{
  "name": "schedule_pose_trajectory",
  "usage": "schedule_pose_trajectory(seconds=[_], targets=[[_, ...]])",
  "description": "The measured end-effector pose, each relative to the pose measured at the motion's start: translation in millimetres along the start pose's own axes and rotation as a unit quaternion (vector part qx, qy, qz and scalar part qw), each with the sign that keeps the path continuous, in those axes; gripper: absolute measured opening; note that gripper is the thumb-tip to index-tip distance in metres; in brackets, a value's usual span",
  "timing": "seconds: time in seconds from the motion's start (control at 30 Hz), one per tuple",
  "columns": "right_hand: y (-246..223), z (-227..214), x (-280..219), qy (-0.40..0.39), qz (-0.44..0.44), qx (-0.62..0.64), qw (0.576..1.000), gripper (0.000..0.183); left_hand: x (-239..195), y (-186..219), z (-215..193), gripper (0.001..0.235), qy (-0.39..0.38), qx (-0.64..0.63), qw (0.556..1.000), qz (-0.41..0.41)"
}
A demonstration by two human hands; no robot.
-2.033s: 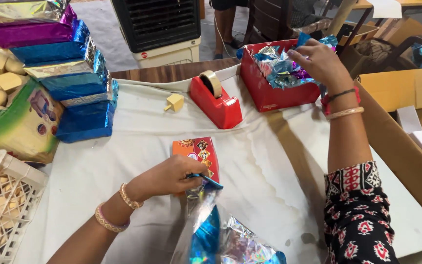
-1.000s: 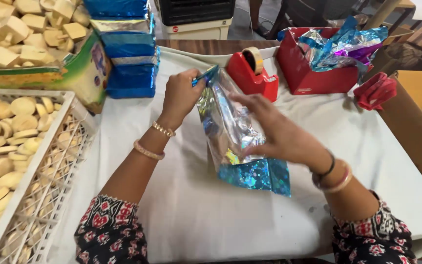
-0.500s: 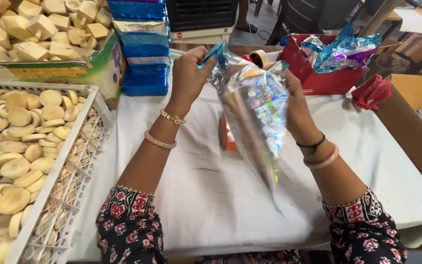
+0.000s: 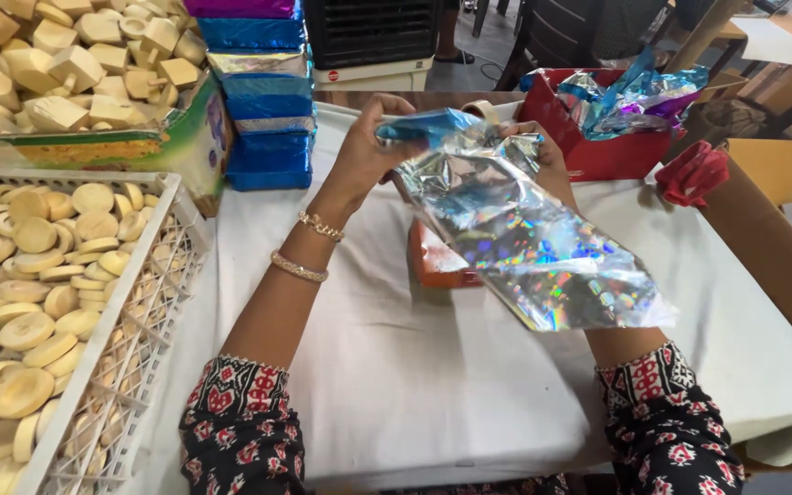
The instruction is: The person places several small, light-colored wooden blocks into a small white box. They then close the box and wrap it in a sheet of shiny, iridescent blue foil. The person folds the foil around the box and secures the edges with clear adhesive tape.
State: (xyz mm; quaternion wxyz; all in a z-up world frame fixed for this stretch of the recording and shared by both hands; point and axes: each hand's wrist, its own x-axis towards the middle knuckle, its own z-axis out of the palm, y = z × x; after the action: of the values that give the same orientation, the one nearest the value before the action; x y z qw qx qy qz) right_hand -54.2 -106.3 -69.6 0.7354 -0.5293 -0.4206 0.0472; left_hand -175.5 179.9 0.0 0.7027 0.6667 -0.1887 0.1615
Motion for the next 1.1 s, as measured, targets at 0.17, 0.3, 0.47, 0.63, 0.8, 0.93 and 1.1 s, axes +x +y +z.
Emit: schedule_pose_trajectory(seconds=[0.17,0.3,0.47,0.63,0.8,0.93,1.1], targets=[[0,-1,-1,0.006,0.041,0.061,0.997,0.036,13,-66,-10,0.022,-0.039,0.028,0.998,0.047],[-9,9,-7,0.047,0.111,0.105,0.987,0.033,20,-110,-14,0.016,0.045,-0.102,0.992,0.052],[-27,22,-8,0.081,0.18,0.145,0.97,0.034,11,-82,-2,0.017,0.124,-0.122,0.984,-0.031],[-32,30,-13,0.11,0.251,0.185,0.944,0.04,13,-109,-7,0.016,0.156,0.114,0.978,0.076],[-13,21,-16,-0.001,0.215,0.173,0.961,0.036,12,-115,-18,0.023,0.166,0.205,0.964,0.028],[19,2,-18,0.058,0.223,-0.088,0.969,0.016,17,-157,-32,0.028,0.13,0.13,0.983,-0.004],[40,-2,-25,0.058,0.191,-0.102,0.975,0.023,11,-194,-48,0.037,0.1,0.271,0.956,-0.045]])
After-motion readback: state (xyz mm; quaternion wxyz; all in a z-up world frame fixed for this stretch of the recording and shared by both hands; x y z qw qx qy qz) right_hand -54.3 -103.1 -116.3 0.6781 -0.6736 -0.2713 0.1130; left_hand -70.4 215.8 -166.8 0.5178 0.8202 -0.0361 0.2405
